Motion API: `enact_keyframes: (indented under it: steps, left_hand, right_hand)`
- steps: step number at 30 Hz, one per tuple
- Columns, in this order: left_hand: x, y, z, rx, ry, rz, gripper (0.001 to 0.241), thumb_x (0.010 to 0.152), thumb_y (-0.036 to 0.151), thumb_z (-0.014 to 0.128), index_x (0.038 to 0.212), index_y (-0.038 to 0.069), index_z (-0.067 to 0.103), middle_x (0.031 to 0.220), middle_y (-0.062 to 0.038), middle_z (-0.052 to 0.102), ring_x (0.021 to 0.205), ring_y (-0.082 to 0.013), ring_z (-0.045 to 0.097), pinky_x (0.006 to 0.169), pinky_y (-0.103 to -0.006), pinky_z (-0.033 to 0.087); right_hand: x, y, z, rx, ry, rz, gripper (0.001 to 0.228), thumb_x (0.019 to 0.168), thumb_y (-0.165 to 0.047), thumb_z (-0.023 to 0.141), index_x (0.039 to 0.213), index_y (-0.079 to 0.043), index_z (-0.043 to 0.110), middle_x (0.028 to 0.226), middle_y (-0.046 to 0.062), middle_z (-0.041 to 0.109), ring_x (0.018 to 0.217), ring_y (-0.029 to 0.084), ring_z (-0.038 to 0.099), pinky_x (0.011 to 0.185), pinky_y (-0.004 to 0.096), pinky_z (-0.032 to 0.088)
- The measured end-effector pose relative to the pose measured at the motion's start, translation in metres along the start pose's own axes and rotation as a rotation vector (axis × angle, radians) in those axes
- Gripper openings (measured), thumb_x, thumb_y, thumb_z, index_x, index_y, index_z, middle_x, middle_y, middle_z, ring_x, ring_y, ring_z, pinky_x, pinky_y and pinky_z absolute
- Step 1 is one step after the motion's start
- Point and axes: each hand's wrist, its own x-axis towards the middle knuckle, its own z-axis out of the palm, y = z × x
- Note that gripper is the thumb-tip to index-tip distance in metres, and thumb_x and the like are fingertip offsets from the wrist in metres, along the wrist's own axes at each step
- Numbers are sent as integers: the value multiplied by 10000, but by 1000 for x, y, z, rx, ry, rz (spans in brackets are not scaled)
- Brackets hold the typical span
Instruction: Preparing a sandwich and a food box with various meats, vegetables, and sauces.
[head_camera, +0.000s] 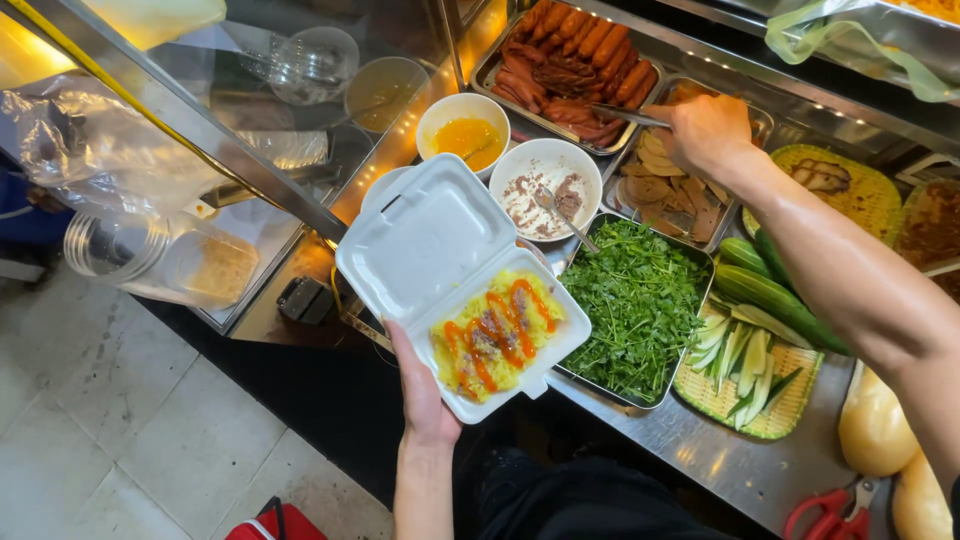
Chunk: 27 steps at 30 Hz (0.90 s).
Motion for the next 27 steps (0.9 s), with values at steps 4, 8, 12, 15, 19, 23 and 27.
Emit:
enact_keyframes:
  steps: [4,8,12,15,19,23,27]
  left_hand:
    - [14,9,-7,-18,-73,11,807,940,629,321,1596,159,331,1555,-135,502,1310,-290,552,1019,-411,501]
    - [25,17,-13,-37,-78,-53,790,931,620,339,1575,164,354,1551,-120,506,1311,-281,547,1026,-413,492]
    - [34,24,-21,-30,-134,-72,827,927,640,343,1583,138,341,1544,-148,507,1300,-298,556,1012,-417,508]
    - [46,29,-21,-5,-152,-79,851,928,654,335,1585,112,347,1542,-153,515,1281,-290,577,987,-391,524]
    - [66,35,-16,22,-219,-129,875,927,679,311,1599,119,326,1542,-159,514,1276,-299,587,981,-395,539]
    - [98,38,0,120,-231,-109,874,929,679,264,1621,149,202,1586,-194,443,1320,-345,570,973,-422,578]
    - [130,36,17,292,-251,-130,879,895,679,169,1627,203,61,1648,-193,303,1427,-404,439,1064,-541,516]
  right_hand:
    - [10,-19,1,13,169,-38,374,1077,-374,570,1421,-286,689,559,-21,624,369,104,415,352,263,338]
    - [12,-22,2,4,67,-27,467,956,-366,671,1400,-227,695,757,86,732,498,212,627,438,357,507]
    - [5,-21,-1,-64,-9,19,465,936,-294,633,1395,-303,705,724,87,753,432,195,578,411,334,471]
    - [15,-25,6,-123,-45,15,440,1005,-269,543,1421,-331,670,575,41,651,392,134,446,398,296,400]
    - [13,-18,7,-223,15,-6,363,1104,-428,484,1423,-385,651,479,-46,504,359,70,337,347,226,333]
    - [-30,-19,-75,-142,8,91,369,1045,-370,569,1393,-401,686,500,-27,632,353,97,397,376,246,340]
    - [-96,-22,-170,29,151,14,343,1032,-378,700,1363,-333,776,732,-16,758,359,115,471,364,261,392]
